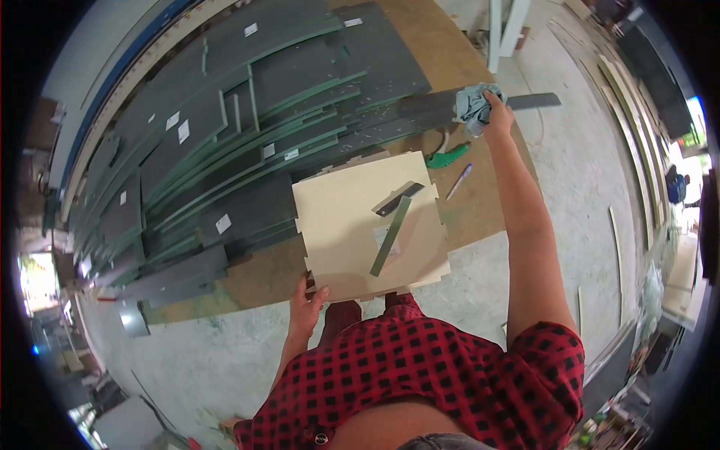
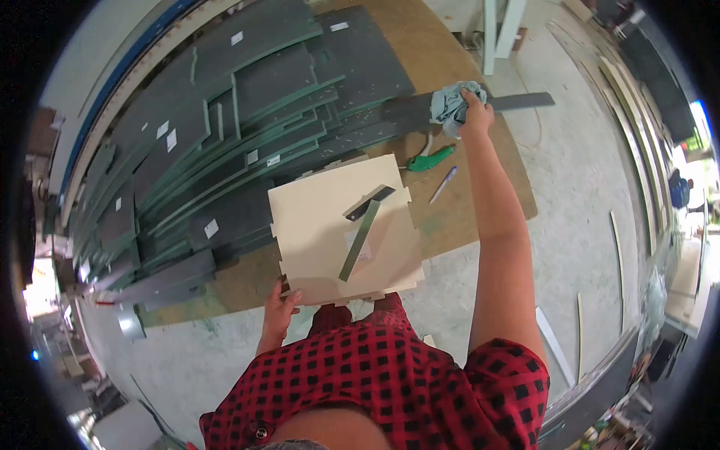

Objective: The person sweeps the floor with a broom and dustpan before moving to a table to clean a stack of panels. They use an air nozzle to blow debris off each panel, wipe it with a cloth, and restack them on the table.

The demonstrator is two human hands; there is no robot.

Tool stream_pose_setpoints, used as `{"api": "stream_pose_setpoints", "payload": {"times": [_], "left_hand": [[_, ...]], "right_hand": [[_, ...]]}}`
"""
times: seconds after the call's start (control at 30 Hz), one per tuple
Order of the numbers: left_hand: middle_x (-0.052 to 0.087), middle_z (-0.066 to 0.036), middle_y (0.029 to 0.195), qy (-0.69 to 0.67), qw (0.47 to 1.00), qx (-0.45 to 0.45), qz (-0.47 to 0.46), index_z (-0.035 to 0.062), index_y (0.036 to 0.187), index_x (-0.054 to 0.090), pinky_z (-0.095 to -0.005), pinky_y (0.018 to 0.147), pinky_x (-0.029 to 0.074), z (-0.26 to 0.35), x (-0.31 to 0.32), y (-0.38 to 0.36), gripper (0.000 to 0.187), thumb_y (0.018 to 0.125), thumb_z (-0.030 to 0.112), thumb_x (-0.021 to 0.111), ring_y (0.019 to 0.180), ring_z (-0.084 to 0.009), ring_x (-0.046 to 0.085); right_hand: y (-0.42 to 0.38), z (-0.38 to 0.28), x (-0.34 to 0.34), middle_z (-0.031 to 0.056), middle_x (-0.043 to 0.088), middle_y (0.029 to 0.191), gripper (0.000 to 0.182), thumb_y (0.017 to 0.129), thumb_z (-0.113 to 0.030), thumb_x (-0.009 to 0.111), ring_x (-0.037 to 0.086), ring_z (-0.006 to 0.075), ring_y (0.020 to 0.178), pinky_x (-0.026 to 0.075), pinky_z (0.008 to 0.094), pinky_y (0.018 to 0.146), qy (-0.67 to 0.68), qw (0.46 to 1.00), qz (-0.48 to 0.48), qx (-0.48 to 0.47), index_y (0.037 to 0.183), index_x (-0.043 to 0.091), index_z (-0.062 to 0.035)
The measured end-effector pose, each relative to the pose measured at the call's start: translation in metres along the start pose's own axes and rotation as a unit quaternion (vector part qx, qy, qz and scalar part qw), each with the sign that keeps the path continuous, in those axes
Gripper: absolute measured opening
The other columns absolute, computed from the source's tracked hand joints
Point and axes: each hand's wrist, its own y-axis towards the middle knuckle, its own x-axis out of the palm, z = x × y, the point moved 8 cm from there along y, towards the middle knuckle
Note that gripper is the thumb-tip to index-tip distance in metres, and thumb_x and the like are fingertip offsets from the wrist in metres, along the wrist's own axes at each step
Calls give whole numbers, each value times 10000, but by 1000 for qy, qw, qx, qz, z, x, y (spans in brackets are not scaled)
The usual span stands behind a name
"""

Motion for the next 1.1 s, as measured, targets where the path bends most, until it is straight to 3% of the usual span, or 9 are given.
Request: {"api": "stream_pose_setpoints", "payload": {"times": [0.17, 0.33, 0.4, 0.53, 0.6, 0.73, 0.87, 0.97, 1.1], "left_hand": [[564, -158, 1130, 123, 986, 101, 37, 38, 1301, 432, -336, 762, 483, -13, 9, 0, 587, 794, 215, 668, 984, -251, 583], [582, -148, 1055, 100, 992, 69, 26, 27, 1214, 482, -360, 802, 465, -7, 13, 3, 496, 803, 237, 664, 964, -275, 582], [578, -161, 1029, 143, 981, 132, 23, 19, 1182, 493, -375, 806, 456, -1, 12, 8, 468, 814, 257, 656, 948, -291, 580], [580, -189, 1007, 162, 964, 210, 27, -5, 1105, 513, -386, 789, 456, 3, 13, 15, 461, 815, 325, 653, 941, -327, 574], [583, -190, 987, 172, 962, 210, 16, -7, 1086, 516, -392, 774, 460, 0, 10, 17, 460, 815, 338, 653, 917, -338, 580], [592, -187, 942, 127, 967, 219, -4, -2, 1078, 503, -399, 721, 478, -21, -3, 31, 464, 816, 350, 654, 833, -334, 609], [602, -174, 950, 111, 971, 209, -27, 4, 1149, 471, -373, 692, 493, -1, -15, 25, 508, 809, 323, 672, 791, -276, 626], [613, -156, 954, 92, 975, 194, -55, 11, 1247, 421, -343, 687, 502, 3, -19, 26, 592, 797, 283, 691, 793, -215, 627], [608, -147, 943, 123, 962, 232, -72, -6, 1324, 369, -317, 719, 502, 2, -18, 27, 645, 809, 219, 684, 810, -198, 616]], "right_hand": [[38, 4, 57, 109, 560, 1120, 554, 696, -186, 738, 530, 235, 1002, 458, 396, 798, -112, 985, -124, -39, 1178, 523, -19], [-8, -32, 71, 129, 543, 1165, 678, 716, -229, 733, 506, 252, 1040, 424, 463, 818, -308, 927, -191, -96, 1289, 437, -17], [-68, -30, 54, 119, 544, 1140, 683, 722, -255, 741, 514, 221, 1013, 434, 389, 808, -315, 919, -236, -16, 1293, 449, -19], [-172, -18, -7, 86, 553, 1052, 650, 741, -292, 742, 510, 137, 961, 430, 258, 776, -307, 893, -317, -89, 1259, 487, 9], [-217, -8, -39, 128, 552, 1060, 669, 735, -308, 745, 537, 186, 965, 436, 300, 808, -331, 887, -303, -107, 1252, 484, 25], [-329, -20, -56, 227, 486, 1175, 737, 685, -344, 760, 463, 380, 1109, 385, 432, 917, -471, 778, -244, -336, 1229, 452, 46], [-392, -10, -40, 211, 475, 1174, 795, 665, -426, 749, 423, 389, 1110, 335, 463, 940, -518, 756, -196, -350, 1226, 435, 42], [-397, 14, -30, 200, 516, 1095, 851, 644, -532, 712, 439, 357, 1014, 288, 472, 922, -605, 726, -203, -255, 1218, 444, 37], [-401, 21, -23, 175, 590, 957, 704, 631, -438, 698, 451, 349, 1005, 295, 463, 869, -636, 716, -193, -215, 1125, 489, 17]]}}
